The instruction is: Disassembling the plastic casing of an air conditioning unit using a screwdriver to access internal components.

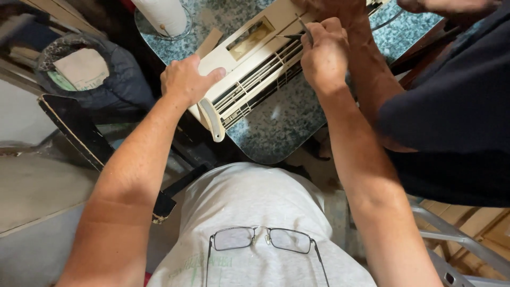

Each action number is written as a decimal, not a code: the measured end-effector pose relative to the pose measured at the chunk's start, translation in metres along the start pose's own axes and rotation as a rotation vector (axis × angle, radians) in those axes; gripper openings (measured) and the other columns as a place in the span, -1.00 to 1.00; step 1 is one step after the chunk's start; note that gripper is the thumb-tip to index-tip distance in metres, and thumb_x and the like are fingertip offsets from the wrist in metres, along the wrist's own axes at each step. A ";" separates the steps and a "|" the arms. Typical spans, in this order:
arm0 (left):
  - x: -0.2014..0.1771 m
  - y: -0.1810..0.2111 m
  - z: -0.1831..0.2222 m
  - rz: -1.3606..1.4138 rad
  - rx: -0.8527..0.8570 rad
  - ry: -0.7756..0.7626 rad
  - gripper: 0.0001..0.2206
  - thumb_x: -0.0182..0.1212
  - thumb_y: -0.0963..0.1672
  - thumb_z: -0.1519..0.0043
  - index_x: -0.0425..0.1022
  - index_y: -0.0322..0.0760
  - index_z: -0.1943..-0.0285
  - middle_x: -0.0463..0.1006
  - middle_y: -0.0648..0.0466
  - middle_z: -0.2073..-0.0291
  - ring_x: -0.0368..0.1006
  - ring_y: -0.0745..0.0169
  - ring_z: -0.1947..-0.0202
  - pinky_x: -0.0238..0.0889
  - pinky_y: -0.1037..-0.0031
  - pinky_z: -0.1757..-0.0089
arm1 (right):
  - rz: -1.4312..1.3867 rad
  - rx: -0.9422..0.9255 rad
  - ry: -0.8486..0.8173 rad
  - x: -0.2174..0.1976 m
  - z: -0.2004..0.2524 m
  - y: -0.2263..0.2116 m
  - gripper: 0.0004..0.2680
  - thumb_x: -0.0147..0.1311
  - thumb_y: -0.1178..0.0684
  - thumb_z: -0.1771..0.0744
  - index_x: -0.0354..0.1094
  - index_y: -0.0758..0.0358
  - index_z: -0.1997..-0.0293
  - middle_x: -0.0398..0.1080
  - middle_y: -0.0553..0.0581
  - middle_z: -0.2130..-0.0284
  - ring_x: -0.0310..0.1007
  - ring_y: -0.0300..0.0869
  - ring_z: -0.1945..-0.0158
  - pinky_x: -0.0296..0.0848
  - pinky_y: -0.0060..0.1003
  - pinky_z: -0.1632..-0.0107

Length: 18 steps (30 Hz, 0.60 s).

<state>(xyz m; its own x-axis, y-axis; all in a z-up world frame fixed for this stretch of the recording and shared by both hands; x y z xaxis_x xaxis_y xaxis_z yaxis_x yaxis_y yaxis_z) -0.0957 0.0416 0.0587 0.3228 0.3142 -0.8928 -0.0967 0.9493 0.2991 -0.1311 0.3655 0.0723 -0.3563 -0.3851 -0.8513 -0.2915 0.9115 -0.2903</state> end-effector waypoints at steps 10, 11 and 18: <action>-0.003 0.002 0.005 0.023 -0.035 -0.018 -0.37 0.04 0.33 -0.28 0.38 -0.22 0.21 0.56 -0.18 0.22 0.44 -0.29 0.10 0.20 -0.08 0.09 | -0.153 0.017 0.091 -0.040 0.006 -0.014 -0.79 0.08 0.06 -0.46 0.42 0.24 -0.25 0.26 0.25 -0.08 0.43 0.17 0.02 0.50 0.12 0.05; -0.002 0.004 0.005 0.024 -0.035 -0.027 -0.38 0.04 0.33 -0.28 0.36 -0.22 0.25 0.56 -0.16 0.24 0.44 -0.30 0.12 0.20 -0.07 0.11 | -0.140 0.051 0.105 -0.044 0.010 -0.011 -0.79 0.10 0.10 -0.45 0.44 0.23 -0.25 0.26 0.25 -0.10 0.44 0.16 -0.05 0.53 0.09 -0.01; 0.000 0.001 0.003 0.021 -0.053 -0.038 -0.33 0.04 0.34 -0.24 0.49 -0.24 0.00 0.58 -0.22 0.07 0.43 -0.36 -0.02 0.21 -0.13 0.03 | -0.187 -0.104 0.345 -0.107 0.048 -0.078 -0.88 0.02 0.23 -0.46 0.45 0.42 -0.08 0.38 0.40 0.15 0.45 0.19 0.09 0.48 0.02 0.00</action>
<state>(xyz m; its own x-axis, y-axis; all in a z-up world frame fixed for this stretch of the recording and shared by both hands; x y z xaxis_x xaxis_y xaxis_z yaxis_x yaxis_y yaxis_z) -0.0935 0.0423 0.0602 0.3556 0.3341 -0.8729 -0.1529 0.9421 0.2983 -0.0280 0.3421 0.1652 -0.5603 -0.5850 -0.5863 -0.4612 0.8084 -0.3659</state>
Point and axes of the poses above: each hand's wrist, its own z-axis away from the middle knuckle, its own x-axis out of the palm, y = z × x, the point moved 8 cm from there along -z, towards the middle knuckle
